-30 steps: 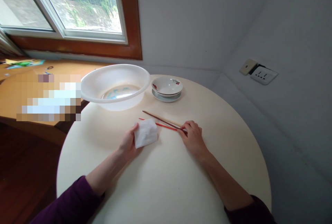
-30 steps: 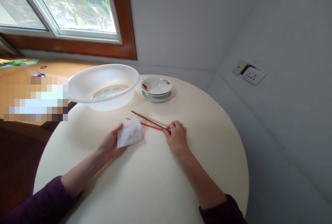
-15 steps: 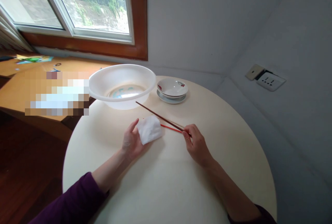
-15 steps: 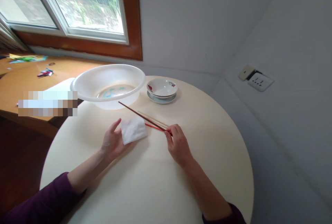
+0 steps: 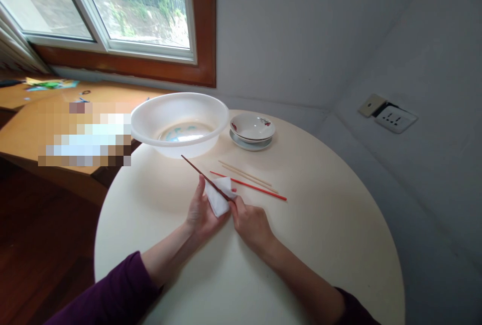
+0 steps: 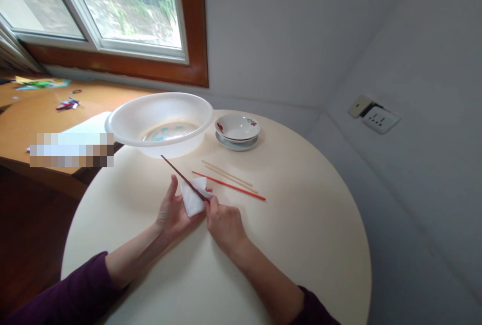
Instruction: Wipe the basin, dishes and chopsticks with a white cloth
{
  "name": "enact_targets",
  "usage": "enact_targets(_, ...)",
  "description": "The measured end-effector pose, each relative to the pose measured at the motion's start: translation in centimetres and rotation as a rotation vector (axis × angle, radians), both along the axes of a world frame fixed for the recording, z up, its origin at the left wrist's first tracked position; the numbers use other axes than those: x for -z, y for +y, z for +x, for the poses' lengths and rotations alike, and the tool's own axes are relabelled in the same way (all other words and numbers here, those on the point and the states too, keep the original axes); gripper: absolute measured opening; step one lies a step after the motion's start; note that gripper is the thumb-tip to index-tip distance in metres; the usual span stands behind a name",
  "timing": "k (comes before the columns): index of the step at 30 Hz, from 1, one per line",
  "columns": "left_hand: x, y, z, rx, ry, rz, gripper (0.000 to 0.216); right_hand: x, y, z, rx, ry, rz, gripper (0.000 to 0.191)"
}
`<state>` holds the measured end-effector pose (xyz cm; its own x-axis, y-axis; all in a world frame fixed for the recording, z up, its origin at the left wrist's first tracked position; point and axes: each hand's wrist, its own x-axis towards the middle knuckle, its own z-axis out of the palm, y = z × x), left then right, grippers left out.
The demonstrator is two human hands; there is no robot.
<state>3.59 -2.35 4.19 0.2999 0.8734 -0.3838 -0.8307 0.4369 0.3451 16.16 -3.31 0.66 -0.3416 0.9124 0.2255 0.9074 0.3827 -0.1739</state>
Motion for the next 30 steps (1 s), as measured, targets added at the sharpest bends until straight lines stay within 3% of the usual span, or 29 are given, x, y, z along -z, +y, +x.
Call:
enact_targets(3,0.5,0.3,0.2,-0.093,-0.060,-0.025,0.041,-0.5,-0.3,-0.5,-0.020,-0.046,-0.007,0.021)
enact_targets(7,0.8,0.7,0.3,-0.159,-0.036,-0.002,0.050,-0.7,-1.1,-1.3,-0.099,-0.078,0.009,0.021)
enact_targets(12,0.2,1.1,0.0,-0.171,0.098,-0.008,0.052,-1.0,-1.5,-1.9,-0.172,-0.039,0.071,0.019)
enact_targets(19,-1.0,1.3,-0.7,-0.152,0.091,0.013,0.053,-1.9,-1.0,-2.6,-0.211,0.041,0.086,0.020)
enact_targets(24,-0.8,2.0,-2.0,-0.151,0.088,0.033,0.053,-1.7,-1.2,-2.8,-0.216,0.097,0.104,0.019)
enact_targets(30,0.8,4.6,-7.2,-0.439,0.197,-0.019,0.053,-0.3,-3.6,0.0,-0.278,0.172,0.180,0.040)
